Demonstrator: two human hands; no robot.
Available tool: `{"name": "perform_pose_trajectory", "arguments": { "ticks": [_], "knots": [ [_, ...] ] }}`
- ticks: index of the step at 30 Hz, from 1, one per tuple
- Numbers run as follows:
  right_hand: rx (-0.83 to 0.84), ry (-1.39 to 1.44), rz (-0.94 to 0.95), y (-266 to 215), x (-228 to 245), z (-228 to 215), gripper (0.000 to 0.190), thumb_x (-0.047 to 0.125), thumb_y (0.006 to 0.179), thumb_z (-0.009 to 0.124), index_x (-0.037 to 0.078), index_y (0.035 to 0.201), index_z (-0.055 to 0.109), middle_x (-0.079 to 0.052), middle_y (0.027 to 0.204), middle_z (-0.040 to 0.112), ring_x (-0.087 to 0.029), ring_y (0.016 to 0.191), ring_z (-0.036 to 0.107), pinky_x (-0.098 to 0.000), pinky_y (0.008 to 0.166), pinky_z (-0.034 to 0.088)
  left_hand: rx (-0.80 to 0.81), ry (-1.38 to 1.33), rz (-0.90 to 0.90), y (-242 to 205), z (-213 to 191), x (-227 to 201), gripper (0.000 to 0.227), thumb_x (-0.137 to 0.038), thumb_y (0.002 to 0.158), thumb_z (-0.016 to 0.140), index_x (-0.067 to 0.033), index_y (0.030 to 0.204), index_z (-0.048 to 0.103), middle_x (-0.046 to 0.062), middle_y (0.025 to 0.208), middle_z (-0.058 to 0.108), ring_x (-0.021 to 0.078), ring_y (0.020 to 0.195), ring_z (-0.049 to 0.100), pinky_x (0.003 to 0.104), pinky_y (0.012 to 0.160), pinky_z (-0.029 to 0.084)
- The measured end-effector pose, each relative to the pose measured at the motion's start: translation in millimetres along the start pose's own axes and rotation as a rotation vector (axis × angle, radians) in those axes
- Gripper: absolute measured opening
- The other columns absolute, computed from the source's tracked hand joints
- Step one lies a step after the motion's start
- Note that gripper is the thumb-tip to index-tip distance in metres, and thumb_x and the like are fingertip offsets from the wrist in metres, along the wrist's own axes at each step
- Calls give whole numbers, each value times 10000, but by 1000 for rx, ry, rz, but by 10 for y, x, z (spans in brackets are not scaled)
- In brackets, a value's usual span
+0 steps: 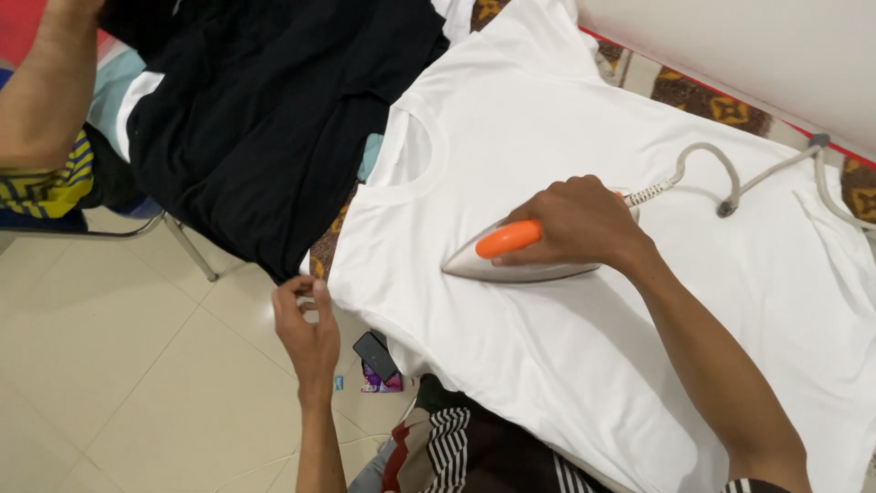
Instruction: A person irons a white t-shirt on a flat surface and then folds it neatly.
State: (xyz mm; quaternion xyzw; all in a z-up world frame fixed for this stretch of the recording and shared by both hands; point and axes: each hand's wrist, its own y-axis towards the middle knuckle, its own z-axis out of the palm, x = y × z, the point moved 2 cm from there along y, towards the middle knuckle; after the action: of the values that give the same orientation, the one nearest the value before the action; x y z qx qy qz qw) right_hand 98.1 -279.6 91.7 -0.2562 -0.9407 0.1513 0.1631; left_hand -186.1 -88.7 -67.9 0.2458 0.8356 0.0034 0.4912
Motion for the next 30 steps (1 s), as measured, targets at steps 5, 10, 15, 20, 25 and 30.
{"name": "perform_pose_trajectory", "arguments": {
  "ticks": [5, 10, 15, 20, 25, 30],
  "knots": [
    [-297, 46, 60, 311, 237, 135, 479, 594, 910, 683, 196, 1148, 803, -123, 838, 783, -387, 796, 765, -470, 787, 574, 197, -354, -315, -340, 58, 77, 403, -355, 1086, 537, -22, 1313, 538, 225, 1287, 605, 388, 1292, 572, 545, 1053, 484],
    [-99, -8, -204, 431, 522, 206, 491, 685, 752, 738, 278, 1012, 830, -75, 832, 800, -392, 850, 765, -492, 849, 578, 176, -567, -378, -410, 251, 1251, 370, -351, 1108, 573, -69, 932, 737, 93, 768, 743, 118, 709, 674, 290, 705, 562],
    [-255, 18, -192, 616, 763, 265, 480, 610, 841, 702, 185, 1031, 821, -136, 808, 777, -417, 795, 756, -508, 782, 577, 127, -536, -311, -377, 239, 1414, 388, -324, 1110, 582, -77, 847, 728, 65, 655, 698, 78, 600, 611, 234, 592, 526],
    [-338, 5, -268, 843, 945, 265, 501, 586, 895, 689, 134, 1077, 810, -193, 795, 760, -457, 764, 747, -536, 737, 576, 73, -517, -315, -406, 155, 1154, 362, -303, 1110, 590, -76, 858, 716, 50, 650, 673, 72, 620, 571, 237, 612, 500],
    [-297, -32, -331, 960, 1032, 348, 560, 741, 840, 651, 244, 1031, 824, -157, 778, 765, -435, 760, 752, -525, 743, 580, 75, -508, -316, -419, 93, 1057, 388, -289, 1126, 554, -75, 837, 697, 64, 666, 673, 91, 656, 584, 265, 637, 502],
    [-362, -5, -314, 1011, 1092, 378, 484, 633, 854, 713, 195, 1029, 818, -160, 751, 752, -450, 738, 746, -540, 723, 579, 66, -496, -321, -444, 125, 1123, 384, -290, 1131, 538, -78, 864, 714, 62, 680, 677, 102, 669, 594, 275, 666, 510]
  ]
}}
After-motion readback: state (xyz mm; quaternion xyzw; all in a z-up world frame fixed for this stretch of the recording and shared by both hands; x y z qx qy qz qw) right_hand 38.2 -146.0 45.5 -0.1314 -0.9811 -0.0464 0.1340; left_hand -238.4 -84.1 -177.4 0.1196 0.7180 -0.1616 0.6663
